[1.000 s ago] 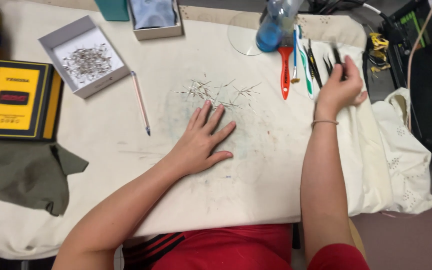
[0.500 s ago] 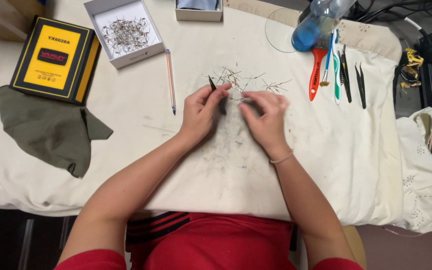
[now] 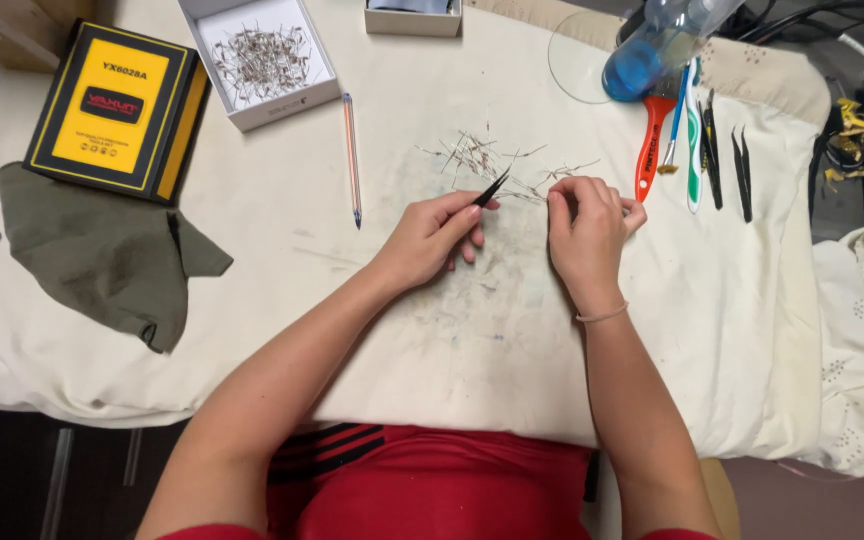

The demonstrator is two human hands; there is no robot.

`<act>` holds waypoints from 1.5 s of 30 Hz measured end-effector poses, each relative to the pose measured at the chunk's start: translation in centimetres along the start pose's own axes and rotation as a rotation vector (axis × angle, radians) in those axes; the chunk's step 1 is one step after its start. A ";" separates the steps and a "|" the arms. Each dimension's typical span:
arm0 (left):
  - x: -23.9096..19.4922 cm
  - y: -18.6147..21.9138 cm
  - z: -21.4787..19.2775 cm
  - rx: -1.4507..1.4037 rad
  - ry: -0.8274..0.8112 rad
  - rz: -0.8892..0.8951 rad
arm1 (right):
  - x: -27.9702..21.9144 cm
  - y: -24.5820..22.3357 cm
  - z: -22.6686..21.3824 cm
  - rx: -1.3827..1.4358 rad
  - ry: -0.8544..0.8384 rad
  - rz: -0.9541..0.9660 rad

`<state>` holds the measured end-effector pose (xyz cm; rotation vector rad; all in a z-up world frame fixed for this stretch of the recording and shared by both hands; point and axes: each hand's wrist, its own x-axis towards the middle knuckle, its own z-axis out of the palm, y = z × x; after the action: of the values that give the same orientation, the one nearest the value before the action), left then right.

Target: The person uses tweezers to pick up and place small metallic pins onto a white cloth-covered work surface. They repeatedly handle individual pins, adjusting their positions with precision. The task involves careful placement and minor repositioning of the pins throughout the clip.

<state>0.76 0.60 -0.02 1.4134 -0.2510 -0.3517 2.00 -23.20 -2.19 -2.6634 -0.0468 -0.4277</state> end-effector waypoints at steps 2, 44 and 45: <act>0.3 -0.1 -0.2 -0.006 -0.013 -0.014 | 0.1 -0.8 -0.7 -0.023 -0.046 -0.011; 0.6 -1.8 -0.3 0.007 -0.038 0.042 | -1.7 -4.5 1.2 1.212 0.066 0.271; 0.7 -1.8 -0.3 0.003 -0.041 0.044 | -1.7 -4.4 1.2 1.182 0.054 0.257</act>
<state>1.32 0.40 -1.85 1.4022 -0.3158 -0.3441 0.26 -18.62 -1.84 -1.4671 0.0484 -0.2544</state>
